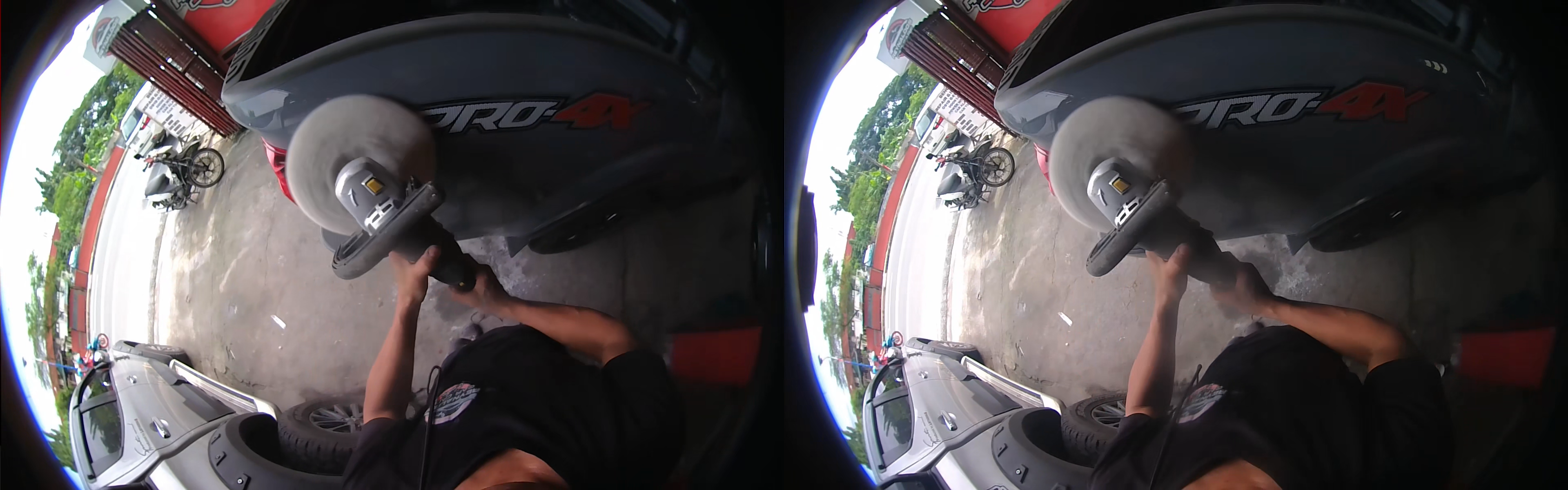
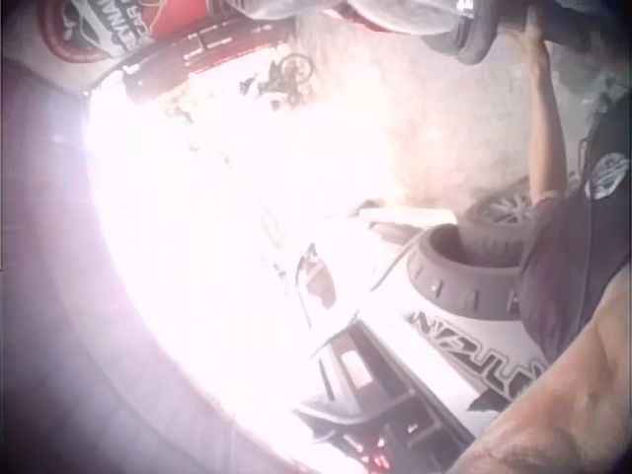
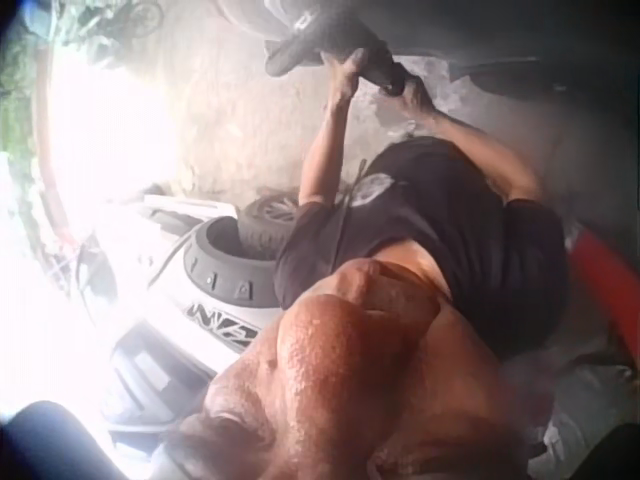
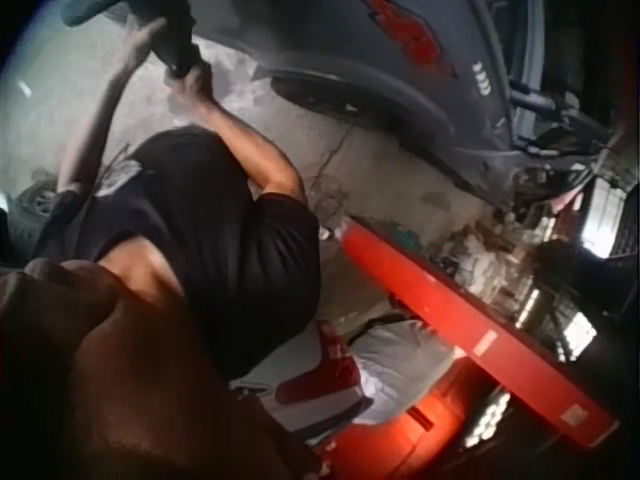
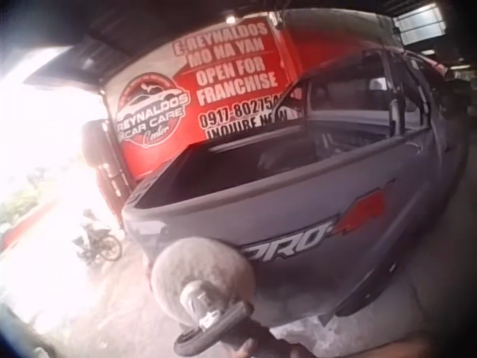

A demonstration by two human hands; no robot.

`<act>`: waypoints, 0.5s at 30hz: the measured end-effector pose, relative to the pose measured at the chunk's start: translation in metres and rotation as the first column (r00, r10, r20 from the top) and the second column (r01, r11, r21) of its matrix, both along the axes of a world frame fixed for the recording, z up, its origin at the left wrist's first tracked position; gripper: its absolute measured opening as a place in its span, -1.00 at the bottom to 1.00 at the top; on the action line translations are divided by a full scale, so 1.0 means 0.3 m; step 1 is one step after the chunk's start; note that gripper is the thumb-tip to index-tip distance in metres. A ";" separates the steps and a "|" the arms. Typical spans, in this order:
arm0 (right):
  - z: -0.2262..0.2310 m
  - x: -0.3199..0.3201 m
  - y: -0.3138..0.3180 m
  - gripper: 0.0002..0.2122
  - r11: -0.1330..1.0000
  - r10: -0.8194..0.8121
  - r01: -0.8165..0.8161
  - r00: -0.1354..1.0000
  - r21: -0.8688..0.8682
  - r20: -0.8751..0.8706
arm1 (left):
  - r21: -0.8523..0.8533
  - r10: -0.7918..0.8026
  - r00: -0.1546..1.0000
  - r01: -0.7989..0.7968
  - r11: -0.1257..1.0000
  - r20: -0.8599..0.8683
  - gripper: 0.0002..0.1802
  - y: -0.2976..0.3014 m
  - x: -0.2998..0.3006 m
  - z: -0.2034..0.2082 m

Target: The person applies a white compound to the rear quarter panel of a grey SUV and then uses a rotary polisher to buff the surface. The person works on the area around the 'PRO-4X' decal, moving the tool in circular motions to smooth the paint.

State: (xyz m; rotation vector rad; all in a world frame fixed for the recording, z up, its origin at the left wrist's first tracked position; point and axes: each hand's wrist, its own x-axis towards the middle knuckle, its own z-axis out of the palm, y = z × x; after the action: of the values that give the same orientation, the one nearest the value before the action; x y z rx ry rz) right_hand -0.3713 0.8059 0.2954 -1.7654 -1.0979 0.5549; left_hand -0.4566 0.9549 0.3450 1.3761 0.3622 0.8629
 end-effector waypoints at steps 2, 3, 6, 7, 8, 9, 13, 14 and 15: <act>-0.029 -0.004 -0.028 -0.63 1.000 0.009 -0.009 0.999 0.012 -0.036 | 0.108 0.029 0.999 -0.025 0.994 -0.037 -0.13 -0.006 -0.010 -0.024; -0.018 -0.007 -0.041 -0.62 1.000 0.002 0.001 0.997 0.030 -0.082 | 0.154 0.020 0.998 -0.012 0.988 -0.052 -0.15 -0.011 -0.001 -0.016; 0.075 -0.001 0.016 -0.60 0.991 0.087 -0.072 0.986 0.111 -0.139 | 0.015 -0.004 0.997 0.003 1.000 0.079 -0.29 0.031 -0.017 0.029; 0.127 0.003 0.023 -0.60 0.990 0.092 -0.071 0.980 0.120 -0.179 | 0.041 -0.002 0.992 -0.003 0.999 0.123 -0.26 0.049 -0.016 0.060; 0.175 0.019 0.016 -0.60 0.994 0.086 -0.074 0.984 0.083 -0.156 | 0.061 0.005 0.989 -0.015 0.998 0.150 -0.25 0.053 -0.006 0.082; 0.215 0.033 0.013 -0.59 0.995 0.093 -0.087 0.987 0.050 -0.135 | 0.072 0.007 0.991 -0.017 0.997 0.130 -0.25 0.031 0.000 0.138; 0.162 0.088 -0.115 -0.61 0.996 0.030 -0.016 0.988 0.087 -0.154 | 0.038 -0.048 0.994 0.044 0.998 0.103 -0.31 -0.109 0.108 0.163; 0.155 0.110 -0.169 -0.60 0.997 0.016 0.001 0.978 0.083 -0.207 | 0.033 -0.073 0.994 0.070 0.997 0.083 -0.32 -0.154 0.140 0.156; 0.151 0.134 -0.236 -0.60 0.997 0.005 0.016 0.966 0.077 -0.257 | 0.052 -0.092 0.994 0.089 0.995 0.055 -0.34 -0.200 0.179 0.139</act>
State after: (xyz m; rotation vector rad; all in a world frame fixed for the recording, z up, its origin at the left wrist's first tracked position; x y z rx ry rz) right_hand -0.3311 0.7352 0.3405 -1.5770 -0.9204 0.7066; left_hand -0.4027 0.8949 0.3866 1.4000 0.2335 0.8394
